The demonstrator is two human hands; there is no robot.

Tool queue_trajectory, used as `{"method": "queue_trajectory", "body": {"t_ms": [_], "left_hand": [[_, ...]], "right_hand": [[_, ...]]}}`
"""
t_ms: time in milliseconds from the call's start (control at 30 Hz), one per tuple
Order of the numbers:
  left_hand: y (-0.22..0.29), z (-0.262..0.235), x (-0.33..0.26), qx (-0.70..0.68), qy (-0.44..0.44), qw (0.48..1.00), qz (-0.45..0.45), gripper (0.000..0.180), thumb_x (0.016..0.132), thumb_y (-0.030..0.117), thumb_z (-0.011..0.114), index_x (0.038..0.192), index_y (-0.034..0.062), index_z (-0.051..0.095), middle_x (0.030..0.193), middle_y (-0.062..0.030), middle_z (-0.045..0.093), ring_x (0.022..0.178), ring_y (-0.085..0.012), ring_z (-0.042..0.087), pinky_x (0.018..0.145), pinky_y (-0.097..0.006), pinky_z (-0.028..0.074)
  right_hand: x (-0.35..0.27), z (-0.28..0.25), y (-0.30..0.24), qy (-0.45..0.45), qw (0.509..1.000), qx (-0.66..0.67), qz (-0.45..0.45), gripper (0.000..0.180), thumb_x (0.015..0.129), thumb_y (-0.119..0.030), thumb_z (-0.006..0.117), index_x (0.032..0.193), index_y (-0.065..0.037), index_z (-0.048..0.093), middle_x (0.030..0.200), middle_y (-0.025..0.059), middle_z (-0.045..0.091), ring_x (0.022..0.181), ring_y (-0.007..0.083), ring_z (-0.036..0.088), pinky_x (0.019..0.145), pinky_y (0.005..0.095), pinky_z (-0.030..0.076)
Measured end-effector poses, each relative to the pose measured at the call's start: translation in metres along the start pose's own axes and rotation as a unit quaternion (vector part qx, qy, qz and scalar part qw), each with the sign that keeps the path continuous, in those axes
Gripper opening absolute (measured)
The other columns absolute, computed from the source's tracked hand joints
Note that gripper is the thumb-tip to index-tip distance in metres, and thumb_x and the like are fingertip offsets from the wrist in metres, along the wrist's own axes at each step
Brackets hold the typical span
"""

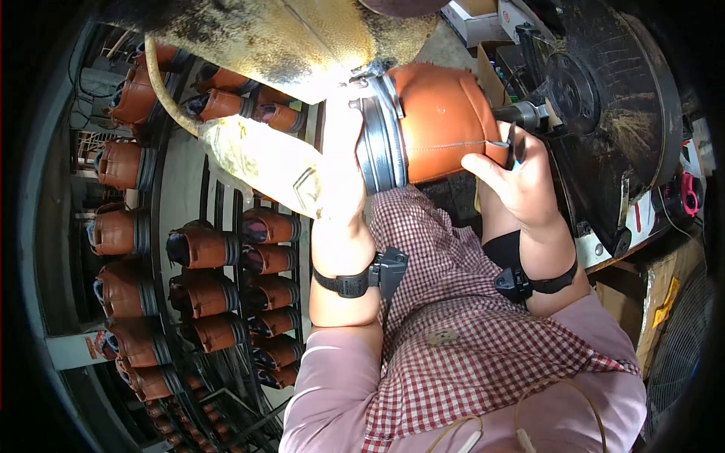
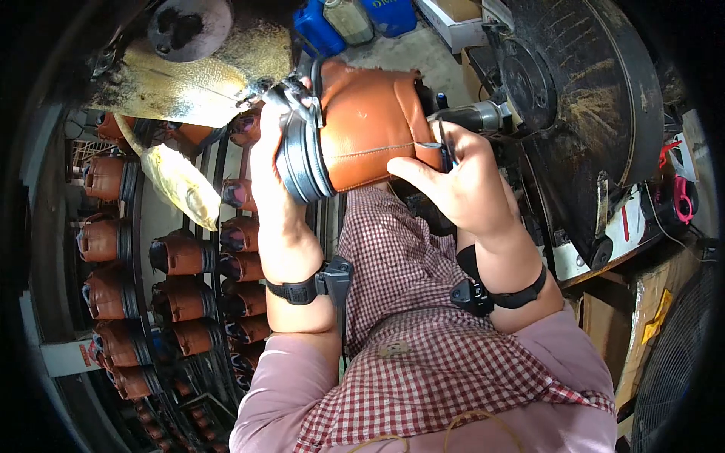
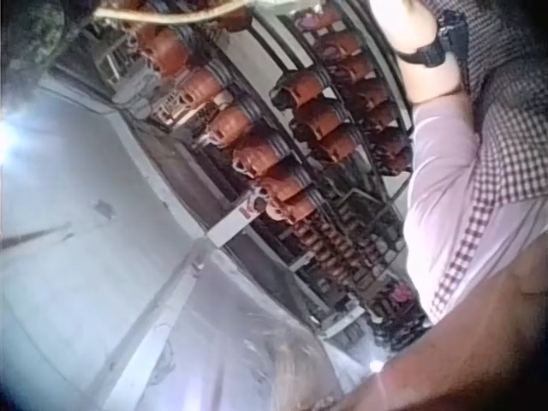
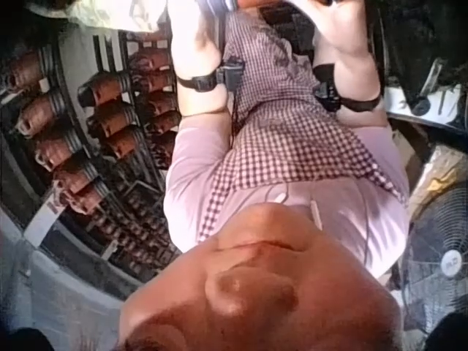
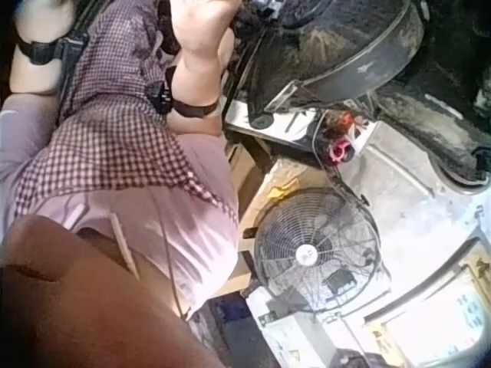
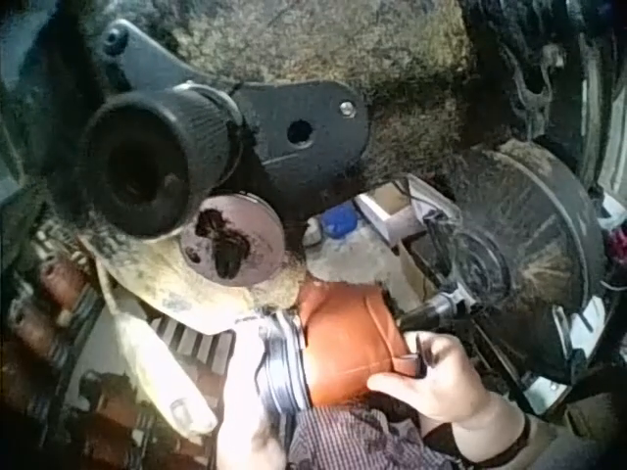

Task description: Polishing and finishing leather shoes using an industrial rotary machine.

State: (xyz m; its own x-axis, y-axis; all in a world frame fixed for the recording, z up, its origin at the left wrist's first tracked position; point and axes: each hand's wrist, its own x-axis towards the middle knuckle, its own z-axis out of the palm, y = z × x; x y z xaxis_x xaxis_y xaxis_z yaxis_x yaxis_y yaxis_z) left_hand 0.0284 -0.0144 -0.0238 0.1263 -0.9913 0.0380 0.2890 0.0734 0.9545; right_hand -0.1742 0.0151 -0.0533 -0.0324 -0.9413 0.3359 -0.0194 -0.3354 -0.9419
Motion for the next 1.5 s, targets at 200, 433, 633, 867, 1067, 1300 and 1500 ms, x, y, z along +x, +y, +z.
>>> {"method": "queue_trajectory", "body": {"t_ms": [200, 433, 633, 867, 1067, 1300, 1500], "left_hand": [[0.021, 0.021, -0.023, 0.028, 0.028, 0.996, -0.085, 0.043, 0.097, 0.035, 0.05, 0.132, 0.009, 0.05, 0.126, -0.005, 0.056, 0.114, -0.0151, 0.054, 0.098, -0.032, 0.041], [-0.012, 0.006, -0.03, 0.022, -0.041, 0.996, -0.074, 0.065, 0.098, 0.056, 0.038, 0.143, 0.0098, 0.036, 0.139, -0.0104, 0.046, 0.125, -0.026, 0.047, 0.104, -0.042, 0.039], [-0.022, 0.001, -0.044, -0.027, -0.042, 0.989, -0.137, 0.069, 0.094, 0.063, 0.036, 0.135, 0.0075, 0.046, 0.127, -0.0113, 0.056, 0.11, -0.0215, 0.057, 0.094, -0.035, 0.046], [-0.005, -0.002, -0.106, 0.072, -0.164, 0.98, -0.086, 0.098, 0.078, 0.015, 0.063, 0.151, -0.0011, 0.001, 0.142, -0.0177, 0.035, 0.126, -0.0268, 0.042, 0.106, -0.038, 0.033], [-0.001, -0.001, -0.121, 0.144, -0.161, 0.976, 0.028, 0.099, 0.077, 0.024, 0.066, 0.147, -0.0102, 0.005, 0.145, -0.0247, 0.032, 0.132, -0.0311, 0.036, 0.11, -0.039, 0.026], [-0.003, 0.016, -0.105, 0.0, -0.051, 0.998, -0.048, 0.098, 0.08, 0.042, 0.069, 0.148, -0.0057, 0.017, 0.144, -0.0191, 0.036, 0.131, -0.0265, 0.039, 0.109, -0.037, 0.028], [-0.034, 0.005, -0.055, 0.014, -0.063, 0.996, 0.058, 0.087, 0.081, 0.034, 0.067, 0.147, -0.0017, 0.024, 0.14, -0.0146, 0.043, 0.125, -0.0226, 0.044, 0.106, -0.035, 0.032]], "right_hand": [[0.002, 0.001, 0.0, 0.04, 0.996, 0.081, 0.023, 0.016, 0.082, -0.004, 0.073, 0.093, 0.001, 0.062, 0.076, -0.0042, 0.057, 0.07, 0.0027, 0.051, 0.063, 0.0203, 0.045], [-0.005, -0.017, 0.009, 0.006, 0.998, -0.064, -0.023, 0.022, 0.079, -0.006, 0.076, 0.075, -0.003, 0.054, 0.065, -0.005, 0.044, 0.06, 0.0032, 0.036, 0.051, 0.0221, 0.031], [-0.003, -0.016, -0.007, 0.023, 0.992, -0.111, -0.056, 0.034, 0.078, -0.007, 0.076, 0.068, -0.003, 0.044, 0.062, -0.0042, 0.032, 0.058, 0.0047, 0.029, 0.049, 0.0246, 0.027], [0.012, -0.023, -0.004, 0.002, 0.999, -0.045, -0.031, 0.014, 0.081, -0.007, 0.074, 0.087, 0.001, 0.063, 0.07, -0.0048, 0.057, 0.063, 0.0019, 0.046, 0.056, 0.0206, 0.038], [0.019, -0.018, 0.008, 0.014, 0.999, 0.007, 0.045, 0.022, 0.094, -0.016, 0.059, 0.102, 0.004, 0.065, 0.086, 0.0024, 0.066, 0.077, 0.0052, 0.056, 0.07, 0.0225, 0.046], [-0.007, -0.025, 0.07, 0.156, 0.953, -0.254, -0.061, 0.032, 0.099, -0.013, 0.037, 0.114, -0.003, 0.063, 0.109, 0.0127, 0.066, 0.104, 0.0273, 0.06, 0.095, 0.0388, 0.041], [0.019, -0.027, 0.083, 0.136, 0.955, -0.214, -0.155, 0.036, 0.099, -0.015, 0.035, 0.127, -0.003, 0.056, 0.125, 0.0129, 0.059, 0.116, 0.027, 0.053, 0.103, 0.0387, 0.033]]}}
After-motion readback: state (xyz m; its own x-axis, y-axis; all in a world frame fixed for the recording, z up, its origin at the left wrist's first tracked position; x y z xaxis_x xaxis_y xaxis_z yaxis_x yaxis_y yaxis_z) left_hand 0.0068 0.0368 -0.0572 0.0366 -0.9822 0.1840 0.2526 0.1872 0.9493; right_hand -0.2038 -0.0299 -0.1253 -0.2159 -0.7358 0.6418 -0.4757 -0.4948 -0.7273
